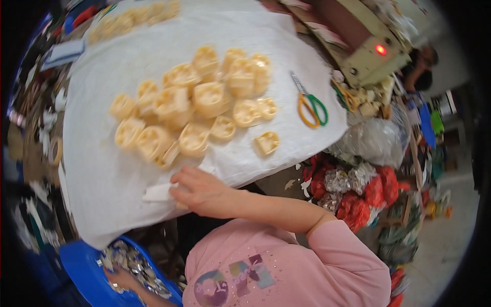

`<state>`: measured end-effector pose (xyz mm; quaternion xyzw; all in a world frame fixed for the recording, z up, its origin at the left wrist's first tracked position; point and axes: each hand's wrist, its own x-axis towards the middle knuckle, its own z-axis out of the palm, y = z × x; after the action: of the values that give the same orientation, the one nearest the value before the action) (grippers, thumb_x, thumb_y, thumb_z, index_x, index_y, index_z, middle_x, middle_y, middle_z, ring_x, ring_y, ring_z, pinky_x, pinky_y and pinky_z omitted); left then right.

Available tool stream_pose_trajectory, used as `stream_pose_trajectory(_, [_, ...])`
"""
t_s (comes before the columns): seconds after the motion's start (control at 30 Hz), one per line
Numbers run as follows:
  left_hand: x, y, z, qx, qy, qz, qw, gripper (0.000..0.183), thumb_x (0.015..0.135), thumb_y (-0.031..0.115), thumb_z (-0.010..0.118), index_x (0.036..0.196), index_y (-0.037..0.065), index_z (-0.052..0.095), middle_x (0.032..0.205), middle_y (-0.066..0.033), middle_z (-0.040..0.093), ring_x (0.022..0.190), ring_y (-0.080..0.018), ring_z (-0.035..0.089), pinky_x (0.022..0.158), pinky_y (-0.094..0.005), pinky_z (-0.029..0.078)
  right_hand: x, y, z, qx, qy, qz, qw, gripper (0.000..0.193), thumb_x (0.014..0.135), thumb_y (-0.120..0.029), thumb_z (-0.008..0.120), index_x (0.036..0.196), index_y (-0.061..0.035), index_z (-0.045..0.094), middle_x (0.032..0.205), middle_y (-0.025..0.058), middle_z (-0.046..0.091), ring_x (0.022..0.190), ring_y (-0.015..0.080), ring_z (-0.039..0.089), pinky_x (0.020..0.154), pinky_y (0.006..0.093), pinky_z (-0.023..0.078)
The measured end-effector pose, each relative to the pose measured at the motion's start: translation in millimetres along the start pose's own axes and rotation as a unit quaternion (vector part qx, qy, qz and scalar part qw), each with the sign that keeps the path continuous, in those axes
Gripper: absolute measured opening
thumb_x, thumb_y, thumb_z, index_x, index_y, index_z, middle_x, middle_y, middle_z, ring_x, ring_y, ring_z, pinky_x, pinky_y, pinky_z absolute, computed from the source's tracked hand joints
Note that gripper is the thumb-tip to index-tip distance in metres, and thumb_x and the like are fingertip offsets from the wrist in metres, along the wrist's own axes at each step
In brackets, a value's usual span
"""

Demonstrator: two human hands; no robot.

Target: Trim and assemble shoe components using scissors and adhesive strips.

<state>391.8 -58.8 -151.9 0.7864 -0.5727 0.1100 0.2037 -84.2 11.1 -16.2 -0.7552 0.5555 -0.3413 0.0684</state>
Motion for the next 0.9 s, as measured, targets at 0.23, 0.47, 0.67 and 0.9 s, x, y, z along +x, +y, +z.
stream_pose_trajectory(0.23, [39.3, 75.9, -45.1, -0.122, 0.012, 0.028, 0.992, 0.039, 0.088, 0.026, 0.059, 0.120, 0.003, 0.056, 0.115, -0.0177, 0.059, 0.104, -0.0315, 0.056, 0.089, -0.0405, 0.043, 3.1, 0.6, 4.7, -0.061, -0.057, -0.002, 0.996, 0.015, 0.070, -0.011, 0.062, 0.079, -0.0023, 0.054, 0.088, 0.0105, 0.049, 0.089, 0.0264, 0.050, 0.074, 0.0328, 0.047])
stream_pose_trajectory(0.47, [3.8, 195.8, -94.9, -0.280, 0.013, 0.200, 0.939, 0.027, 0.084, 0.002, 0.052, 0.110, -0.003, 0.057, 0.104, -0.0161, 0.061, 0.098, -0.0297, 0.056, 0.088, -0.0369, 0.042, 18.4, -6.1, -1.0, -0.021, -0.094, 0.053, 0.994, 0.012, 0.069, -0.010, 0.060, 0.075, -0.0010, 0.055, 0.086, 0.0110, 0.049, 0.090, 0.0258, 0.051, 0.068, 0.0344, 0.050])
stream_pose_trajectory(0.67, [-40.4, 267.5, -124.9, -0.420, -0.157, 0.335, 0.829, 0.025, 0.078, -0.004, 0.054, 0.103, -0.002, 0.059, 0.102, -0.0155, 0.060, 0.097, -0.0289, 0.057, 0.087, -0.0375, 0.044, 14.2, -2.2, 1.9, -0.038, -0.083, 0.034, 0.995, 0.013, 0.070, -0.010, 0.059, 0.077, -0.0010, 0.054, 0.087, 0.0114, 0.049, 0.090, 0.0256, 0.051, 0.071, 0.0326, 0.049])
stream_pose_trajectory(0.9, [-80.8, 318.6, -110.3, -0.438, -0.165, 0.464, 0.752, 0.028, 0.071, -0.006, 0.060, 0.098, -0.001, 0.062, 0.098, -0.0152, 0.060, 0.094, -0.0330, 0.056, 0.081, -0.0381, 0.046, -1.5, 9.3, 11.1, 0.074, -0.026, 0.044, 0.996, 0.018, 0.067, -0.004, 0.062, 0.083, -0.0007, 0.053, 0.095, 0.0114, 0.050, 0.093, 0.0278, 0.050, 0.076, 0.0337, 0.048])
